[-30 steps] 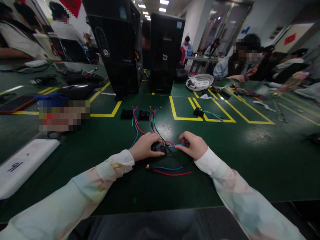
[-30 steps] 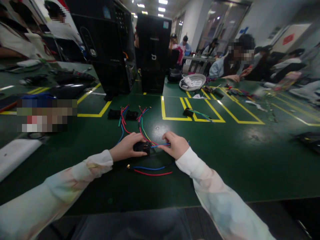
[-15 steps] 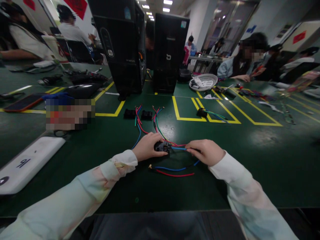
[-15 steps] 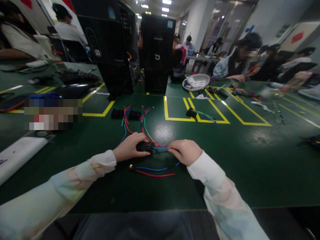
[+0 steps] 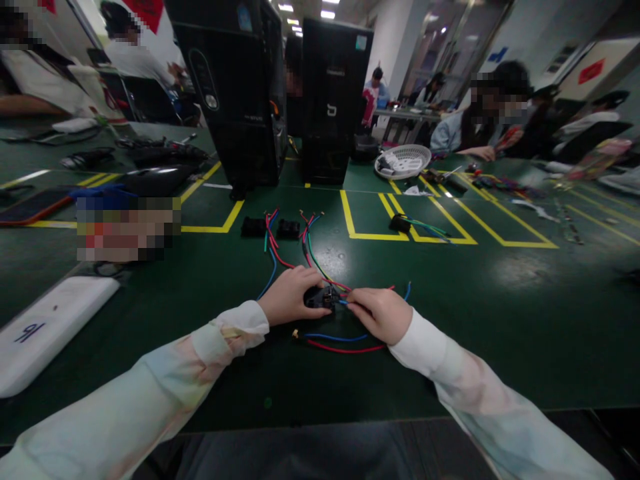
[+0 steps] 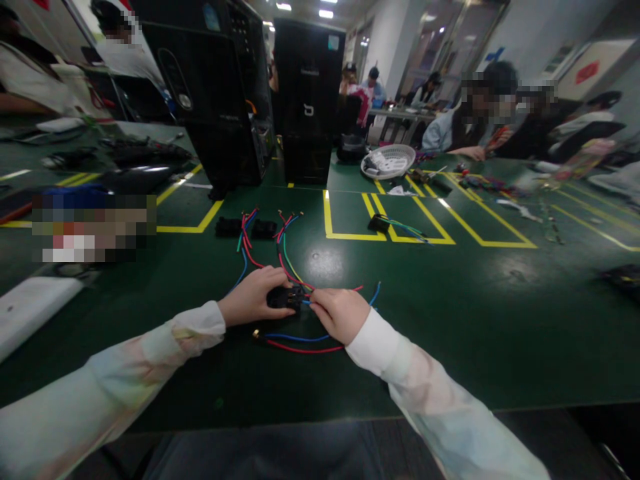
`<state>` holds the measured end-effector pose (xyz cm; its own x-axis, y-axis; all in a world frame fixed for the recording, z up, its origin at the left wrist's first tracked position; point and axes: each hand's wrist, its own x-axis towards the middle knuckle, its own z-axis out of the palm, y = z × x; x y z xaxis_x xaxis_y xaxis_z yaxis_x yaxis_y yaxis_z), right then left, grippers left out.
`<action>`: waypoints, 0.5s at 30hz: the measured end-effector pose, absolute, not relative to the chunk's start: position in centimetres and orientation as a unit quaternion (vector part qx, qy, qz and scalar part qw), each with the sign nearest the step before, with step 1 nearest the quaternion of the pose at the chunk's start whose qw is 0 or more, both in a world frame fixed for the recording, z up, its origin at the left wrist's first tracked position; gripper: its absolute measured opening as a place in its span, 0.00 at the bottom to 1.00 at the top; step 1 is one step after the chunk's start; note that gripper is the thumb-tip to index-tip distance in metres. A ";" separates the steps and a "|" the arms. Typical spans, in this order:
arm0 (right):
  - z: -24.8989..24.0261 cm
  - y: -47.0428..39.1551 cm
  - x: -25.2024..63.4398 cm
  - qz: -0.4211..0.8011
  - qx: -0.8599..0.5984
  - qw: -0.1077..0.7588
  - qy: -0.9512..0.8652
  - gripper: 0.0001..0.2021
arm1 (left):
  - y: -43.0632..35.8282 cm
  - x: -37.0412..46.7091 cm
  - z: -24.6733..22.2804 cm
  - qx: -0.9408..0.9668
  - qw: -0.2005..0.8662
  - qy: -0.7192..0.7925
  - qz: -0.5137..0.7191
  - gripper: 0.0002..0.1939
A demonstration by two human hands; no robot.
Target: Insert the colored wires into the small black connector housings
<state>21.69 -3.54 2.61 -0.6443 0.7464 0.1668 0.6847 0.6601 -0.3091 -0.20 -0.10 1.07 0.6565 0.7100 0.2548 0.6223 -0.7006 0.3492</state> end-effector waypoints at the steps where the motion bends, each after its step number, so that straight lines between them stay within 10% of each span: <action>1: 2.6 -3.7 21.7 0.117 -0.392 0.144 -0.901 0.07 | -0.2 -0.2 1.1 0.903 0.112 0.370 0.189 0.19; 15: 1.7 -2.5 21.8 0.067 -0.348 0.184 -0.917 0.11 | 0.5 -0.6 0.7 0.912 0.151 0.334 0.182 0.20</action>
